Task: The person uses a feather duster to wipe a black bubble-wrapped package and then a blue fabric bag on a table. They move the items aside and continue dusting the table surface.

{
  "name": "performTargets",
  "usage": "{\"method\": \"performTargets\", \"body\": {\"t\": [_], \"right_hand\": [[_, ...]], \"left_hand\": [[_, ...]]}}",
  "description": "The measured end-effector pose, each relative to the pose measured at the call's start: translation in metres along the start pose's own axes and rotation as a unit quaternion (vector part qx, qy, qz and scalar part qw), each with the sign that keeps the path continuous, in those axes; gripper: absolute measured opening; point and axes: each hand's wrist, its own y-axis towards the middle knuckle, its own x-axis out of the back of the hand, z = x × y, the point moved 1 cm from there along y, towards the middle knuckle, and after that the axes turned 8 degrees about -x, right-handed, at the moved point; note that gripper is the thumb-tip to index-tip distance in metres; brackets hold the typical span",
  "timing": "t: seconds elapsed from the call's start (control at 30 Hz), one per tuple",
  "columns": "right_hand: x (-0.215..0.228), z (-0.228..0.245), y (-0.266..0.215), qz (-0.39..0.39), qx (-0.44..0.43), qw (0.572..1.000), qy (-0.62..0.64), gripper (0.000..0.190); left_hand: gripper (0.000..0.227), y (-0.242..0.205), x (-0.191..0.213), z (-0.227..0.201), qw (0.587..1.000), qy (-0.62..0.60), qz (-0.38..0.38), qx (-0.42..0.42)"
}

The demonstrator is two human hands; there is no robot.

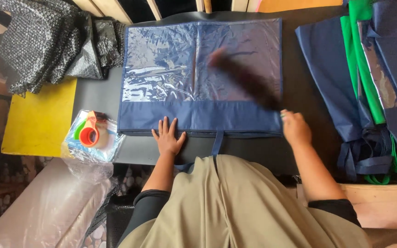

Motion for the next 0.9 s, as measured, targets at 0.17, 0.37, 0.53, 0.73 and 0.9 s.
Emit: {"method": "performTargets", "body": {"t": [0.17,0.37,0.53,0.73,0.9], "right_hand": [[0.013,-0.072,0.041,-0.116,-0.1,0.988,0.027,0.02],[0.036,-0.127,0.046,-0.167,-0.166,0.968,0.08,0.044],[0.028,-0.036,0.027,-0.056,-0.221,0.973,0.023,0.047],[-0.047,0.032,0.029,0.223,-0.197,0.943,0.149,0.061],[0.064,0.151,0.037,0.232,-0.126,0.72,0.642,0.024]], "left_hand": [[0.076,-0.001,0.003,-0.001,1.0,-0.008,-0.011,-0.016],[0.078,0.004,0.008,-0.001,0.996,-0.081,0.02,-0.011],[0.088,0.008,0.034,-0.033,0.986,-0.148,0.06,0.04],[0.115,0.019,0.027,-0.121,0.962,-0.182,-0.054,-0.197],[0.131,0.018,0.045,-0.198,0.933,-0.243,0.058,-0.26]]}}
